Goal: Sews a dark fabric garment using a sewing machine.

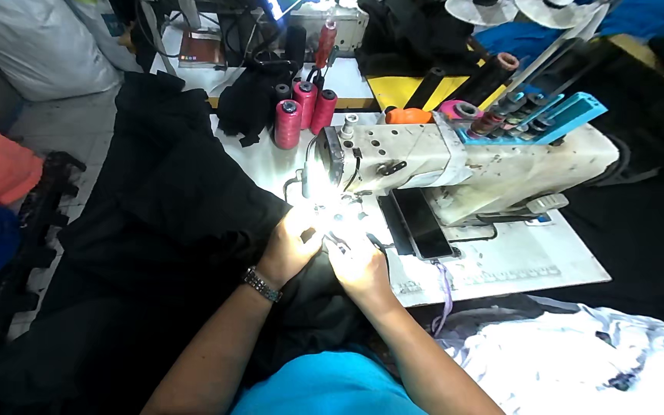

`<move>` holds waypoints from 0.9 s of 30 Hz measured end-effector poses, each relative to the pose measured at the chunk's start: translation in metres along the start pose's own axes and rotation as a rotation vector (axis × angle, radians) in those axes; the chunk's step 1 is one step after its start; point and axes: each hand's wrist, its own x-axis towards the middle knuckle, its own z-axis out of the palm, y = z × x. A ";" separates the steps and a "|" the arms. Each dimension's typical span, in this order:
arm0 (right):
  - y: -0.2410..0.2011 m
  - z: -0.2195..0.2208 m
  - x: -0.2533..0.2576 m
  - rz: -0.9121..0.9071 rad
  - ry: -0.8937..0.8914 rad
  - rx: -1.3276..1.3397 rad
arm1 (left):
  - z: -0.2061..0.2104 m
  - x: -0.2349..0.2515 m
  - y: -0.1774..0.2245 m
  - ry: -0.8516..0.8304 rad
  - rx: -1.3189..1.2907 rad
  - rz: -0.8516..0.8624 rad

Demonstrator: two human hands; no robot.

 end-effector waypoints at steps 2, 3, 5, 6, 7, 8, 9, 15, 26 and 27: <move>-0.001 -0.002 0.000 0.007 -0.005 -0.017 | 0.001 0.000 0.000 0.006 -0.006 -0.013; -0.001 -0.003 0.000 0.008 -0.009 -0.025 | 0.001 0.000 0.000 0.006 -0.008 -0.021; -0.002 -0.006 0.000 0.012 -0.025 -0.032 | 0.001 -0.001 0.000 0.005 -0.010 -0.022; -0.002 -0.006 -0.001 0.014 -0.031 -0.035 | 0.001 -0.001 0.001 0.004 -0.010 -0.018; -0.003 -0.007 -0.001 0.012 -0.037 -0.037 | 0.001 -0.001 0.001 0.005 -0.007 -0.012; -0.003 -0.008 -0.001 0.005 -0.040 -0.040 | 0.001 -0.001 0.001 0.007 -0.004 -0.006; -0.003 -0.009 0.000 -0.001 -0.042 -0.047 | 0.001 -0.001 0.001 0.007 -0.001 -0.002; -0.004 -0.009 0.001 -0.041 -0.040 -0.114 | 0.001 -0.001 0.001 0.014 0.008 0.019; -0.004 -0.006 0.001 -0.061 -0.046 -0.111 | 0.000 -0.001 0.001 0.011 0.025 0.015; -0.004 -0.006 0.000 -0.064 -0.042 -0.113 | 0.000 -0.001 0.001 0.011 0.022 0.012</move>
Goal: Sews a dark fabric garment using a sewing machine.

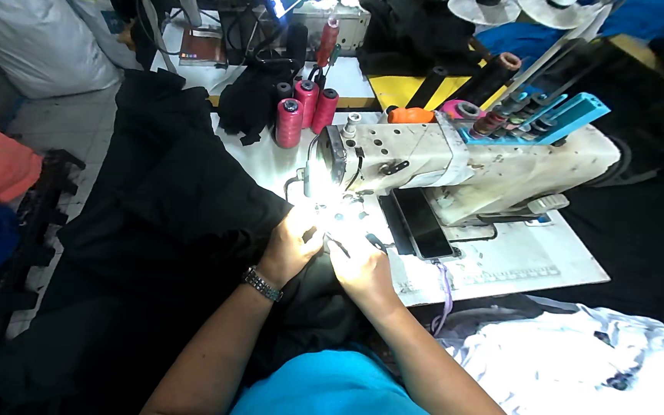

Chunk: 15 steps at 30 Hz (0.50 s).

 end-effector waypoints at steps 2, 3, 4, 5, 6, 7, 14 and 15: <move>-0.001 0.000 0.000 0.005 -0.002 -0.004 | 0.000 0.000 0.000 -0.004 -0.003 -0.002; -0.001 0.000 0.001 0.010 -0.007 -0.009 | 0.000 0.000 0.000 -0.009 -0.004 -0.003; -0.002 -0.001 0.001 0.016 -0.013 -0.016 | 0.000 0.000 0.000 -0.012 -0.006 -0.004; -0.003 -0.001 0.002 0.022 -0.022 -0.021 | 0.000 0.000 0.000 -0.012 -0.008 -0.005; -0.003 -0.001 0.002 0.023 -0.024 -0.024 | 0.000 0.000 -0.001 -0.010 -0.008 -0.006; -0.003 -0.001 0.002 0.020 -0.021 -0.023 | 0.000 0.000 -0.001 -0.008 -0.009 -0.005; 0.001 0.002 0.000 0.013 -0.011 0.003 | -0.001 0.000 0.000 -0.007 -0.019 -0.013; 0.001 0.002 0.001 0.014 -0.010 0.005 | -0.001 0.000 0.000 0.002 -0.034 -0.021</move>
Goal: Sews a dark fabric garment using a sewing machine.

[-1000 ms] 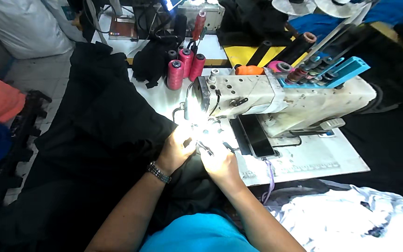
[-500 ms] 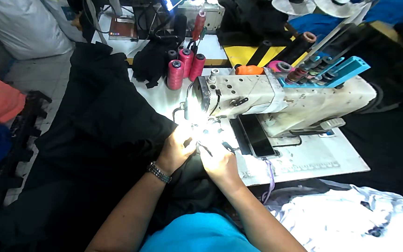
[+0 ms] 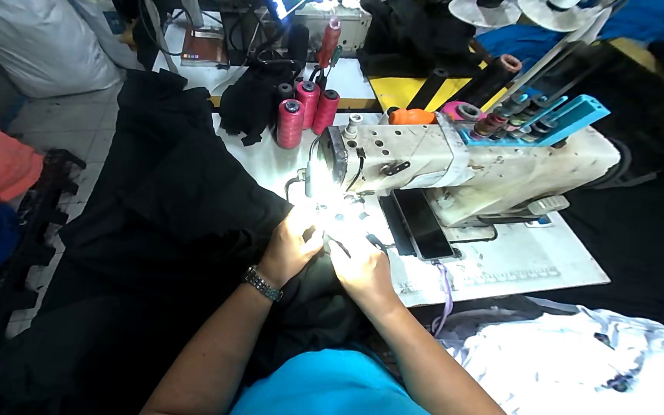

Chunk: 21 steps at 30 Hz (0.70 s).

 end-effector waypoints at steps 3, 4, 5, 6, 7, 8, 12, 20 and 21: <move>0.000 0.000 0.001 0.013 0.009 0.005 | -0.005 0.002 0.001 0.035 -0.037 -0.094; 0.000 0.000 0.001 0.022 0.006 0.012 | -0.007 0.003 0.001 0.040 -0.047 -0.122; 0.000 0.000 0.002 0.031 0.006 0.018 | -0.008 0.003 0.000 0.044 -0.066 -0.141; 0.000 0.000 0.002 0.038 0.006 0.025 | -0.009 0.004 0.001 0.039 -0.086 -0.156; 0.000 -0.001 0.002 0.043 0.008 0.032 | -0.009 0.004 0.001 0.030 -0.097 -0.168; -0.001 -0.002 0.002 0.046 0.009 0.042 | -0.010 0.004 0.002 0.022 -0.101 -0.177; -0.005 -0.008 0.006 0.028 0.009 0.037 | -0.011 0.005 0.002 0.014 -0.141 -0.205; -0.013 -0.007 0.014 -0.034 -0.016 -0.032 | -0.011 0.005 0.004 0.015 -0.171 -0.200; -0.013 -0.007 0.014 -0.034 -0.018 -0.031 | -0.012 0.005 0.004 0.016 -0.172 -0.198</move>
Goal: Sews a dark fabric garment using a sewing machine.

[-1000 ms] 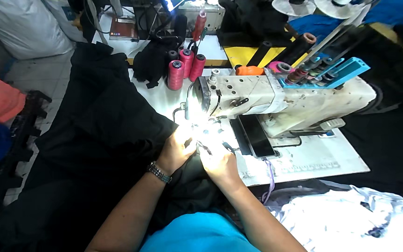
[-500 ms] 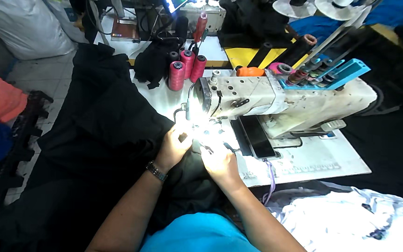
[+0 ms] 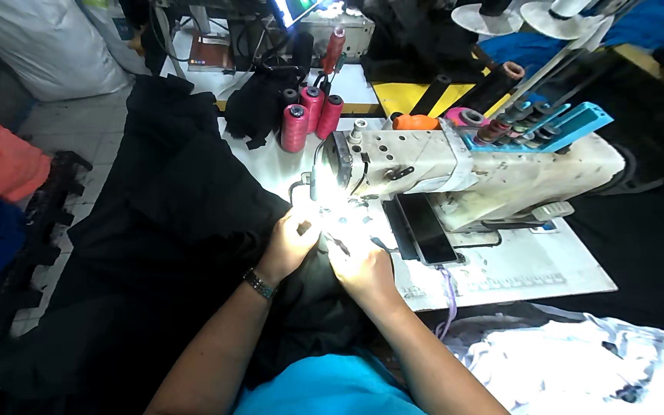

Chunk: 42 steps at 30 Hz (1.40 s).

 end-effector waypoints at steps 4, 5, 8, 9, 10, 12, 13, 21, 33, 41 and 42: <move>0.001 0.003 0.000 -0.005 0.008 0.006 | 0.001 0.000 0.000 -0.002 0.011 0.004; 0.001 0.004 0.000 -0.006 0.007 0.007 | 0.001 0.000 0.000 -0.002 0.012 0.006; 0.002 0.006 -0.001 -0.001 -0.005 -0.003 | 0.001 -0.001 -0.001 -0.011 0.011 0.006; 0.002 0.006 -0.001 0.007 -0.011 -0.004 | 0.001 -0.001 -0.001 -0.011 0.012 0.006; 0.002 0.005 -0.001 0.022 -0.017 -0.003 | 0.001 0.000 -0.001 -0.008 0.005 -0.005; 0.005 0.001 0.000 0.062 -0.008 0.002 | -0.001 0.000 0.001 0.016 -0.057 -0.062; 0.009 -0.002 0.000 0.081 -0.007 0.005 | -0.004 0.001 0.003 0.021 -0.122 -0.093; 0.047 -0.022 -0.013 0.080 -0.218 0.079 | -0.024 0.002 -0.006 -0.392 0.034 0.006; 0.064 -0.019 0.002 0.473 -0.198 0.684 | -0.011 0.001 0.004 -0.109 -0.295 -0.203; 0.058 -0.013 0.003 0.453 -0.044 0.649 | -0.005 0.001 0.000 -0.018 -0.202 -0.134; 0.057 -0.012 0.002 0.456 -0.028 0.651 | -0.005 0.001 0.000 -0.014 -0.189 -0.131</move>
